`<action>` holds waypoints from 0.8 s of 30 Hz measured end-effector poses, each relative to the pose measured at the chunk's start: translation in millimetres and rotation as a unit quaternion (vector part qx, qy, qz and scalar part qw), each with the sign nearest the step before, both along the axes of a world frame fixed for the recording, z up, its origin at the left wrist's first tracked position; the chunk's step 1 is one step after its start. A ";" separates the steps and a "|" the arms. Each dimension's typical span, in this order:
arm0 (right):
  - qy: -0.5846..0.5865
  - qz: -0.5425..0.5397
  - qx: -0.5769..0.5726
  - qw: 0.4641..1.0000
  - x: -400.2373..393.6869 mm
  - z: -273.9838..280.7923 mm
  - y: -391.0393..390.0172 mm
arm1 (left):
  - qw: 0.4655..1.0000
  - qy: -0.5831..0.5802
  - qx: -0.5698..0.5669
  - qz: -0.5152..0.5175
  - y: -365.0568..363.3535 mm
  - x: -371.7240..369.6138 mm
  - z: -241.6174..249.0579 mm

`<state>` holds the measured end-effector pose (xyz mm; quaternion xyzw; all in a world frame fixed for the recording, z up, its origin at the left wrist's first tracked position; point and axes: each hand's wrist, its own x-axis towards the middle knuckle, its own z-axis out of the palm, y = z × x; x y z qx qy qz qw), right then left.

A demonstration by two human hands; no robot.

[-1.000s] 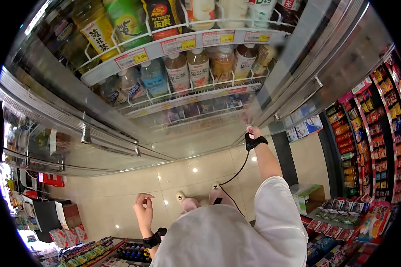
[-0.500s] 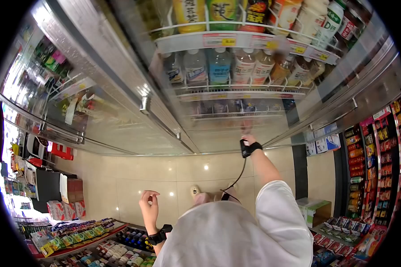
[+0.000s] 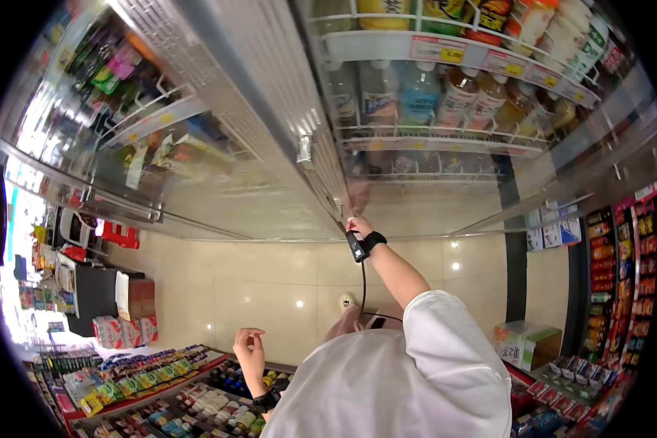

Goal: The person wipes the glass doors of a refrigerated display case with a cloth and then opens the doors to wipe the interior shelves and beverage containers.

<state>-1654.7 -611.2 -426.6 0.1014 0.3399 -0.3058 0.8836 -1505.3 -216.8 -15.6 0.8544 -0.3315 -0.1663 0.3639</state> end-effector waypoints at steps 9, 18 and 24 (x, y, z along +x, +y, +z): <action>-0.097 -0.035 0.021 0.994 -96.6 166.4 10.1 | 0.995 0.012 -0.016 -0.102 -66.3 -20.5 -5.1; 0.099 -0.089 -0.241 0.961 -363.1 193.2 -44.1 | 0.979 0.039 -0.047 -0.195 -134.0 -85.5 -9.2; 0.170 -0.234 -0.191 0.938 -487.7 191.7 -88.8 | 0.977 0.043 -0.055 -0.203 -141.3 -113.3 -15.4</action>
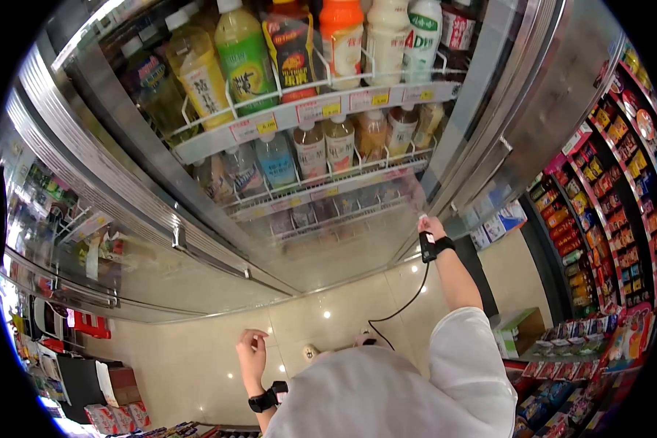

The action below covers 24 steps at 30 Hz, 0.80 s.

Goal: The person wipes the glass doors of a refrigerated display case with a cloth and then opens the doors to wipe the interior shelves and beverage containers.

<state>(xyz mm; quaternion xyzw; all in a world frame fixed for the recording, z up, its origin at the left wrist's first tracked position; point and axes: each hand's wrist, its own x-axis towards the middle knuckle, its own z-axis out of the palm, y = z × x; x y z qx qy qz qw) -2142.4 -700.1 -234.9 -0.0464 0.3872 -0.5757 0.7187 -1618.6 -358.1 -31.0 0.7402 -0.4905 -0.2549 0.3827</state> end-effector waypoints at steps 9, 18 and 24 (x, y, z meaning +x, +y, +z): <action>-0.011 0.090 0.046 0.995 34.5 15.5 2.1 | 0.999 -0.034 -0.008 0.034 22.2 5.8 -5.4; -0.268 0.320 0.101 0.903 298.7 121.9 59.6 | 0.998 -0.041 0.006 0.047 53.1 46.3 -4.8; -0.404 0.335 0.144 0.839 469.1 9.0 69.1 | 0.996 -0.072 -0.040 0.035 89.1 87.0 -5.5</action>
